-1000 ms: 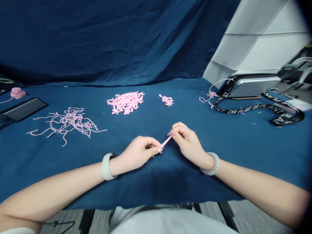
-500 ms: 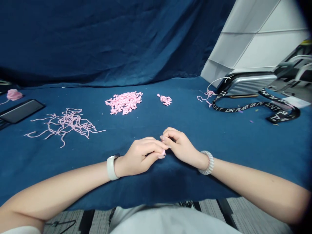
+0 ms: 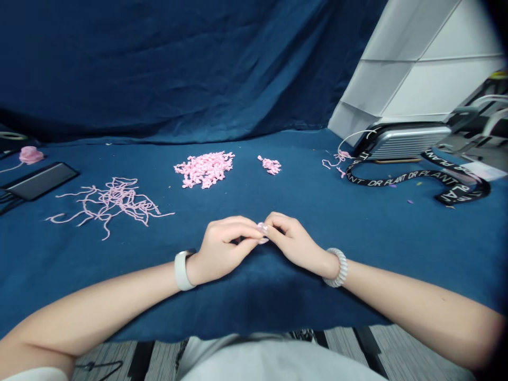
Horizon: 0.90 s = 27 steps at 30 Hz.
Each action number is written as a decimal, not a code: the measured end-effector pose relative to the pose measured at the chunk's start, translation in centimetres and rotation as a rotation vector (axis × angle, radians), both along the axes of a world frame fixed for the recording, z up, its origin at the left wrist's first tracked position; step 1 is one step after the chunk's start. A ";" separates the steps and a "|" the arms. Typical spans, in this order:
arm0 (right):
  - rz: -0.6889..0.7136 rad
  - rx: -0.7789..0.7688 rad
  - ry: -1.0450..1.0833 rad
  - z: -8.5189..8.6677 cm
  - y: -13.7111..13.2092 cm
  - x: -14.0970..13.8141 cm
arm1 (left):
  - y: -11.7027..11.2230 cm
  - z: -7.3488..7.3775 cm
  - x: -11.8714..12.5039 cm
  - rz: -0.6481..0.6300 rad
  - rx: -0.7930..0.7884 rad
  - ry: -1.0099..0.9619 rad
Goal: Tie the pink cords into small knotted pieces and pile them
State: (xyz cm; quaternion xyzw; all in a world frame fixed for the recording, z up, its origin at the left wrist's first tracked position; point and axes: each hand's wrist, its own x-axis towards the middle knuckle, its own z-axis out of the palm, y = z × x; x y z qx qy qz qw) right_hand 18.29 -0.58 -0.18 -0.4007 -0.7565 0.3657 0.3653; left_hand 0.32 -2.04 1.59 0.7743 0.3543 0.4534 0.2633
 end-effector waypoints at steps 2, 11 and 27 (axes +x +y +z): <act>-0.011 -0.001 -0.010 0.0 0.0 0.0 | 0.2 0.0 0.1 0.014 -0.218 -0.090; -0.035 0.005 -0.027 -0.1 0.1 0.2 | 0.9 -0.8 0.3 -0.033 -0.685 -0.459; -0.124 0.269 0.023 -0.1 -0.2 0.5 | 1.4 -0.7 0.7 -0.164 -1.060 -0.401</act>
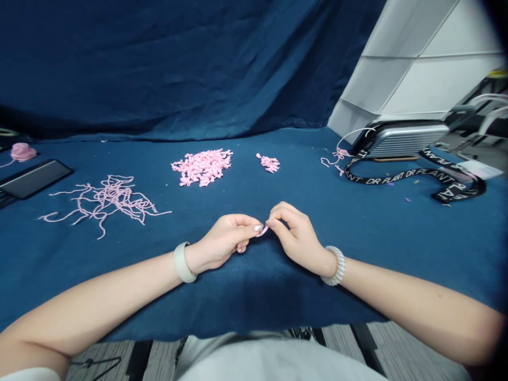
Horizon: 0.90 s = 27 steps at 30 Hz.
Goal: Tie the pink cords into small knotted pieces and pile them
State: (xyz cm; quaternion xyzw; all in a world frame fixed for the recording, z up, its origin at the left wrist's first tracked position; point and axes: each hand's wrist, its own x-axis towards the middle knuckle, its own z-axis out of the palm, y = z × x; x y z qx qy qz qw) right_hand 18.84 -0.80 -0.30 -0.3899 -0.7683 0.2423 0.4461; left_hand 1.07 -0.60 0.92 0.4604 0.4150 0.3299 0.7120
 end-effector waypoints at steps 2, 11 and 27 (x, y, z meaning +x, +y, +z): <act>0.015 0.026 -0.007 0.1 -0.1 0.0 | 0.1 -0.1 0.0 -0.028 0.016 0.026; 0.129 0.059 -0.031 0.1 -0.2 -0.2 | -0.1 0.3 0.0 -0.160 0.122 0.203; 0.398 -0.841 -0.023 2.1 0.2 0.1 | -0.7 -0.9 -0.3 -0.181 0.254 0.024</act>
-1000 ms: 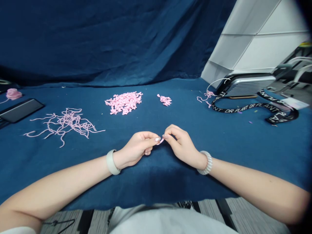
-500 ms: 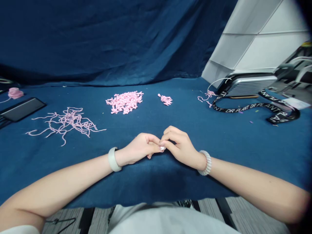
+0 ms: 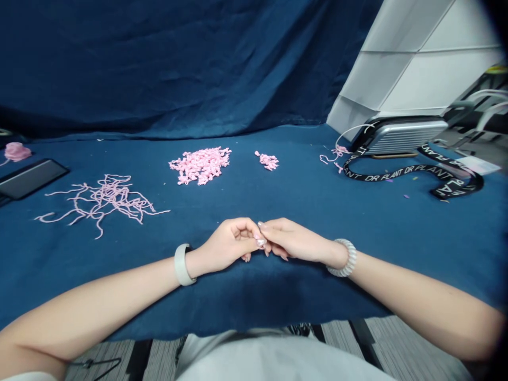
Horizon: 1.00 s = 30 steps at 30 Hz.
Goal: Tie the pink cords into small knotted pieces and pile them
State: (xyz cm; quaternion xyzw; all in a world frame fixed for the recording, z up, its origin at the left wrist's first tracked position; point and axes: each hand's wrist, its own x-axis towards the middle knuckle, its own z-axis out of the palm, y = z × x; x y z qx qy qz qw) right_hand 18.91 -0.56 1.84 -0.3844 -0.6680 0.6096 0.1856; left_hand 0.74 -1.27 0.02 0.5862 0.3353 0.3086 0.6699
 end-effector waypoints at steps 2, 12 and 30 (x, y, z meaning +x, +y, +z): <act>-0.008 -0.023 0.027 -0.1 -0.1 -0.1 | -0.1 0.0 0.0 0.004 0.013 0.012; -0.084 -0.169 0.175 -1.1 0.2 0.1 | -0.1 0.0 0.1 0.097 -0.006 0.048; -0.335 0.578 -0.061 -0.4 -0.3 -0.1 | 0.6 0.4 0.4 0.272 -0.249 -0.095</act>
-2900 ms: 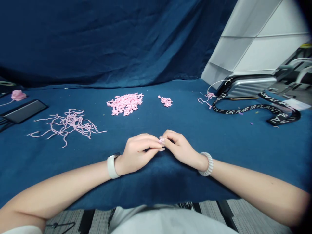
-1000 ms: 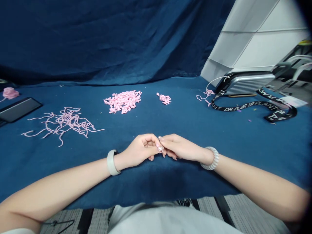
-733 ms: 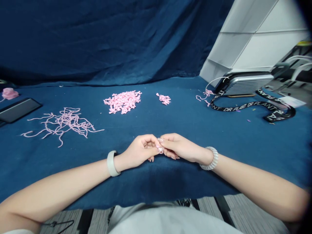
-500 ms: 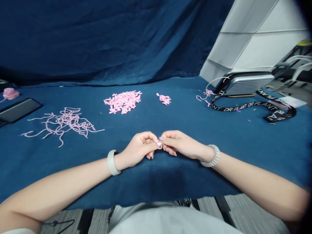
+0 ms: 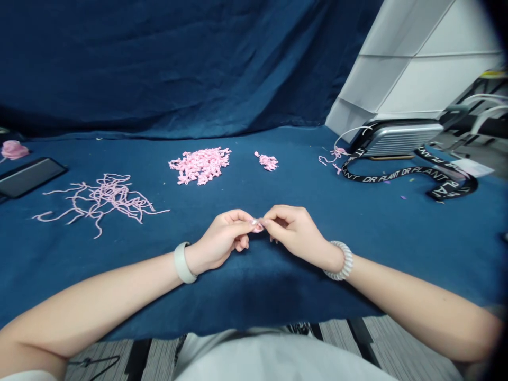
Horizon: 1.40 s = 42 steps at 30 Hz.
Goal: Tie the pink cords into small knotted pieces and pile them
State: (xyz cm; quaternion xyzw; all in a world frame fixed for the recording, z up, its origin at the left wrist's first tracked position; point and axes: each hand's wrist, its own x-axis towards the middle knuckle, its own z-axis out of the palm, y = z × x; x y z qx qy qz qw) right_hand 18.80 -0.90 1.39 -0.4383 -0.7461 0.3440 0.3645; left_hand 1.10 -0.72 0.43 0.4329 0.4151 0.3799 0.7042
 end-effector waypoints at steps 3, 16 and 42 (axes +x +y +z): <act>-0.043 0.115 -0.003 0.0 0.0 -0.2 | 0.1 0.1 0.0 -0.004 -0.018 -0.017; -0.002 0.569 -0.054 -0.6 0.2 -0.4 | -0.3 0.1 0.3 0.033 -0.005 0.020; 0.168 0.401 -0.150 0.9 0.3 1.4 | -0.5 -1.1 0.2 0.059 0.145 0.104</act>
